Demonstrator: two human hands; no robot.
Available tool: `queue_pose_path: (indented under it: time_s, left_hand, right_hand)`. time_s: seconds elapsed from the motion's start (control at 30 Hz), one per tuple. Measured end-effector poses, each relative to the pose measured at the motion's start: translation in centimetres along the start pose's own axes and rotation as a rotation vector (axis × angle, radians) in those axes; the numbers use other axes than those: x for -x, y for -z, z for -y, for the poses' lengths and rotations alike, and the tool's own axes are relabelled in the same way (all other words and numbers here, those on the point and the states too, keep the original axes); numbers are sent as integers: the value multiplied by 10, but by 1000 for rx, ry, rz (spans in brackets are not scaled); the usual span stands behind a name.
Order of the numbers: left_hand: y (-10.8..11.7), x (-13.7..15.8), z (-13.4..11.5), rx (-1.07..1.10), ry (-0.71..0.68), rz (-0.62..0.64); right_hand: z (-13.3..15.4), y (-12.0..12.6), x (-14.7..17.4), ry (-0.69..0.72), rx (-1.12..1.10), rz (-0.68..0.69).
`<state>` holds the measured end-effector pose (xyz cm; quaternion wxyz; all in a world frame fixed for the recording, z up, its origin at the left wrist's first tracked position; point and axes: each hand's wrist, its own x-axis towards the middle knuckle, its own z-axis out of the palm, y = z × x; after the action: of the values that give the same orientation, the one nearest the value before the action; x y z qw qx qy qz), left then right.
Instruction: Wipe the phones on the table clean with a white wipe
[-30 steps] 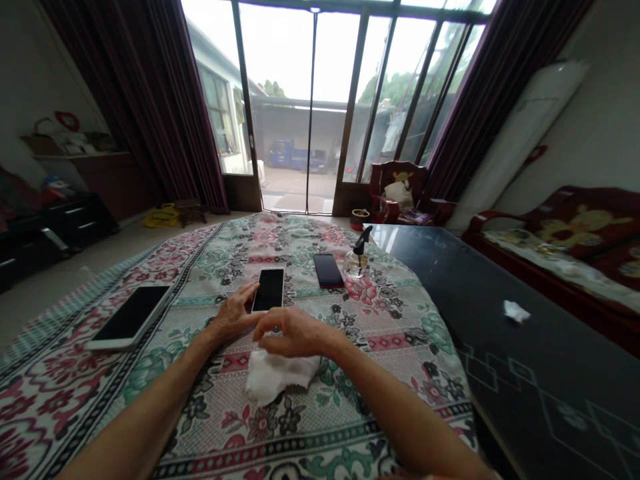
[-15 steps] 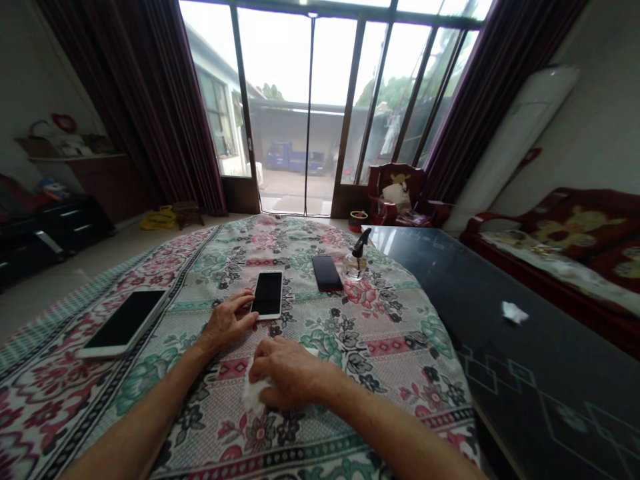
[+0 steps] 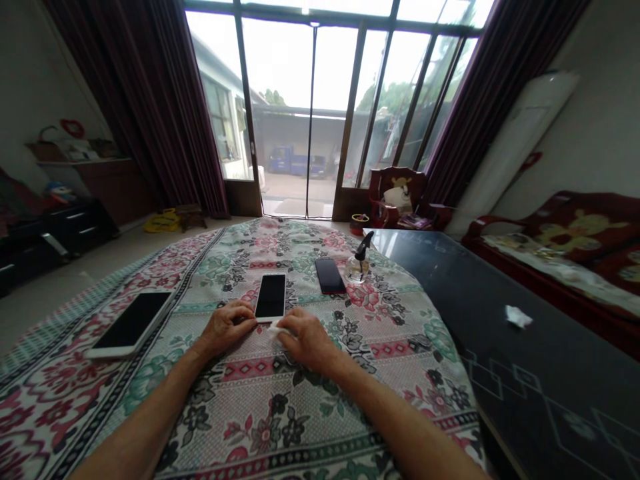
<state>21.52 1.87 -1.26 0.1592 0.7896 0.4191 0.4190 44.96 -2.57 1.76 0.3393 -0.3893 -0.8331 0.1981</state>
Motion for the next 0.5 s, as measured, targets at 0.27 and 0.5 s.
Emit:
queue_pose_path:
  time_s: [0.27, 0.5]
  left_hand:
    - [-2, 1, 6, 37, 81, -41]
    - [-4, -1, 3, 20, 113, -27]
  right_hand:
    - [-12, -15, -34, 35, 139, -122]
    - [-12, -27, -54, 87, 344, 157]
